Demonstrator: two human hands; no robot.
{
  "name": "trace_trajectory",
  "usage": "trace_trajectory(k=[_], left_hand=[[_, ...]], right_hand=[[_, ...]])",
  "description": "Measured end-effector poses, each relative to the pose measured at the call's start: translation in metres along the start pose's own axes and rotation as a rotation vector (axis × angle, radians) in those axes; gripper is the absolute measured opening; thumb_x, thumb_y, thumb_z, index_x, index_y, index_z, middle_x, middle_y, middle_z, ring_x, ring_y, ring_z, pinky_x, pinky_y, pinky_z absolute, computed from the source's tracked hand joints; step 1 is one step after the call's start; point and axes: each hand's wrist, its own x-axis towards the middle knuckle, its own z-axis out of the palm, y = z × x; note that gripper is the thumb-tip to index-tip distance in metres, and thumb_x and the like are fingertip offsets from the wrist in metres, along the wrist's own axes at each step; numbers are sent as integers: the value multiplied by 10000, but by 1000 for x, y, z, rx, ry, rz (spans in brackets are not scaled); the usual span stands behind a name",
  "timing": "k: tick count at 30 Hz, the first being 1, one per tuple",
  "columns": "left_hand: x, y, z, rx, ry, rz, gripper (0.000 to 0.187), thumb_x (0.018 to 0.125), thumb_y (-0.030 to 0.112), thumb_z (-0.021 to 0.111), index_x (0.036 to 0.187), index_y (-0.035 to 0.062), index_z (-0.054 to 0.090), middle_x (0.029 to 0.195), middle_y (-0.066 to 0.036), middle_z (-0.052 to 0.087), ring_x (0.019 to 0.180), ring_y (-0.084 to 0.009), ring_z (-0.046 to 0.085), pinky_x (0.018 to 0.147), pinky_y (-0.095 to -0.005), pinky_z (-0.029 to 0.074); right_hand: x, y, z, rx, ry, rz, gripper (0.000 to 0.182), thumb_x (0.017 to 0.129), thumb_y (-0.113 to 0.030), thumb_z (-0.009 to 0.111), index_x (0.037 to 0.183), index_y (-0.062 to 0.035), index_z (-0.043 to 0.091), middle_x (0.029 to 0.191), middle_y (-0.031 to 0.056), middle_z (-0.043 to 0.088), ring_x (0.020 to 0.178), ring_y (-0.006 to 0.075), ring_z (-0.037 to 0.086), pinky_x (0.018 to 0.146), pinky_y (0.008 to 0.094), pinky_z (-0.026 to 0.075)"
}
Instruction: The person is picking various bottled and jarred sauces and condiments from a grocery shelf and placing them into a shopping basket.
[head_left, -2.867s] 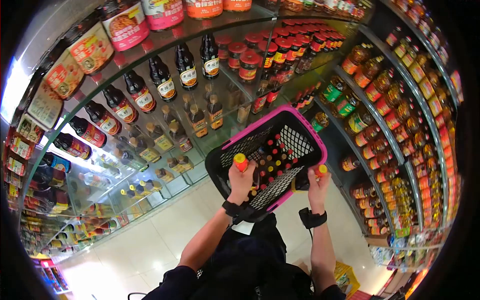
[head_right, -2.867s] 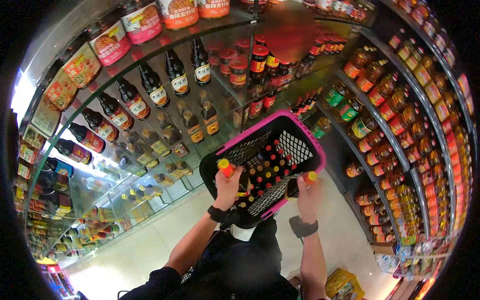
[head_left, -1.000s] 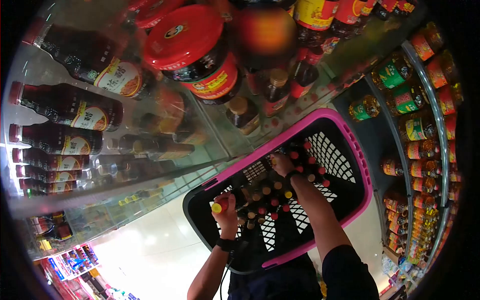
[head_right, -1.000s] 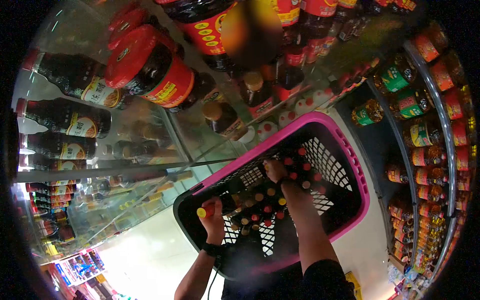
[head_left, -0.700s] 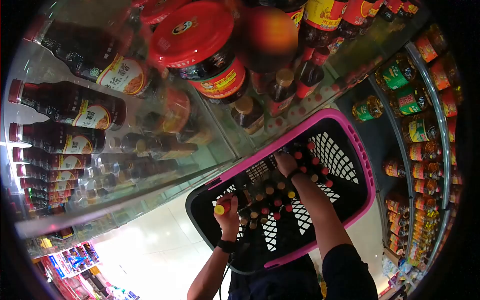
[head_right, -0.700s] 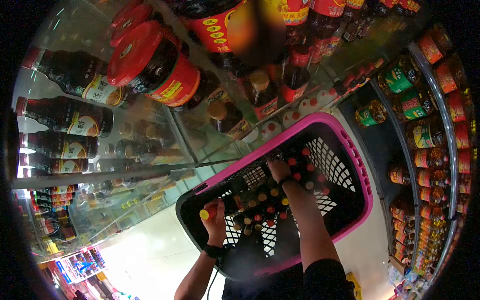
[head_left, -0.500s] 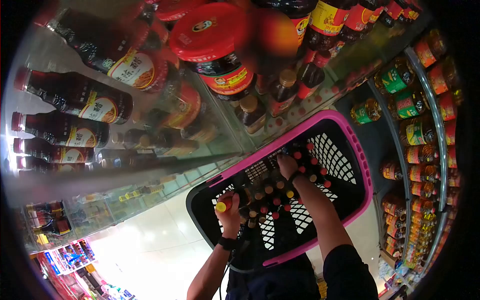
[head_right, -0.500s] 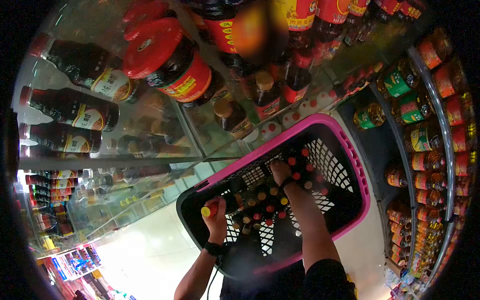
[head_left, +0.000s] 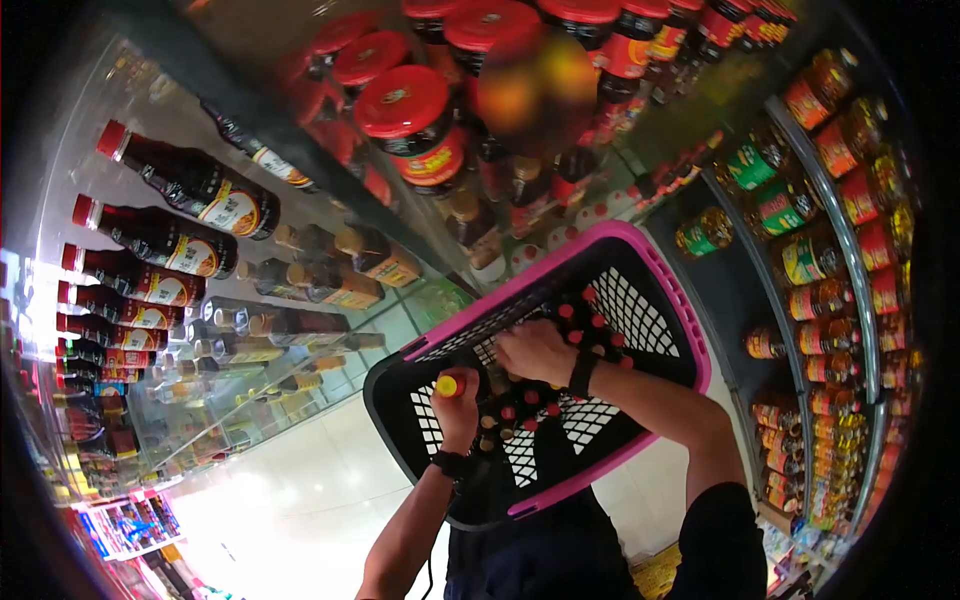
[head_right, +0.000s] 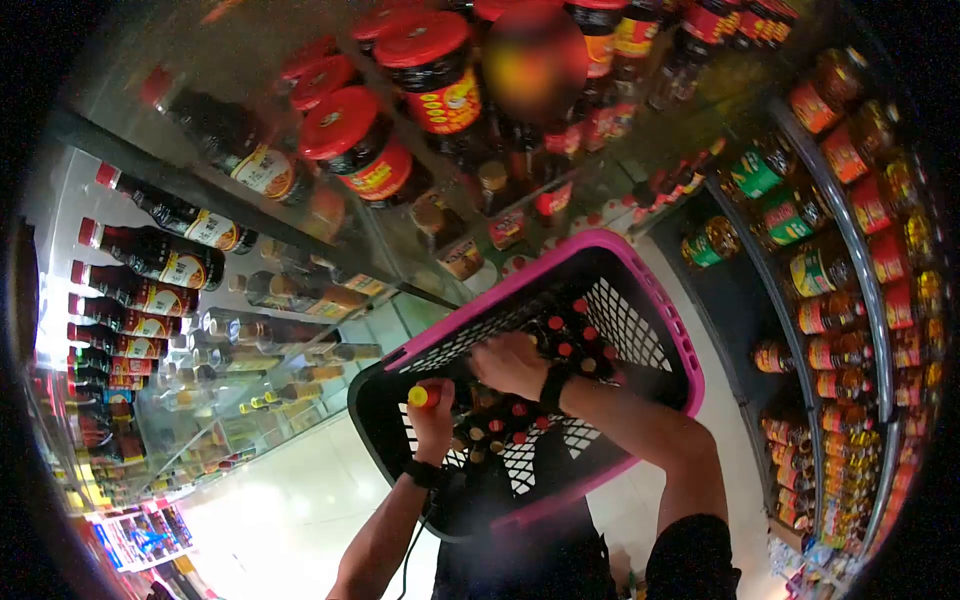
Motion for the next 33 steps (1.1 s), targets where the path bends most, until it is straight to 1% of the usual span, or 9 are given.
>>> trace_trajectory(k=[2,9,15,18,20,22,24,28,33], left_hand=[[3,1,8,225,16,147,137,759,113,659,814,26,568,709,-61,599,637,-166,565,631,-286,453],[20,-44,31,195,-5,203,183,737,36,601,911,-6,564,796,-101,618,751,-168,592,645,-303,455],[19,-16,43,-696,-95,-177,467,670,48,679,1087,-39,489,906,-90,608,815,-144,571,706,-280,455],[9,-23,26,166,3,-5,682,633,104,755,1194,-87,419,1137,-155,521,1031,-217,512,860,-290,409],[3,-47,11,268,24,91,625,665,106,731,1178,-82,427,1184,-169,490,1122,-231,457,911,-292,375],[-12,-42,-4,-29,89,-306,538,707,103,690,1149,-82,445,1178,-173,490,1154,-231,428,941,-306,352],[-29,-40,-16,68,87,-306,409,767,90,611,1117,-65,466,1114,-146,523,1036,-213,497,877,-306,393],[-47,-28,-28,92,123,-332,305,772,73,594,1040,-51,519,966,-90,563,867,-168,535,765,-285,428],[-67,-30,-44,117,163,-319,285,753,34,582,1019,-56,537,1000,-120,589,924,-191,555,805,-288,427]], right_hand=[[19,-39,-30,467,99,2,321,762,-337,583,622,-49,556,638,159,593,554,324,584,499,393,462],[24,-47,-44,212,-247,9,367,665,-322,626,755,31,593,765,207,603,736,339,605,641,416,490],[19,-30,-36,240,-18,-210,245,613,-218,599,618,26,577,633,216,576,662,366,595,622,409,485],[26,10,-20,253,-234,42,245,609,-202,615,624,42,589,660,219,574,689,363,588,648,427,481],[25,22,-3,228,-199,45,244,614,-202,614,626,41,590,661,218,577,692,363,589,655,424,481],[26,36,23,200,-160,37,243,619,-201,614,627,40,591,663,217,580,695,363,589,662,420,482],[28,49,45,204,-19,-39,211,611,-169,671,593,3,551,497,159,490,503,325,529,475,458,427],[25,49,68,113,-69,19,219,653,-188,679,708,-3,576,628,161,548,624,332,554,559,474,461],[20,63,119,-34,-255,136,252,664,-233,642,807,-28,609,795,151,613,786,304,607,695,417,497]])
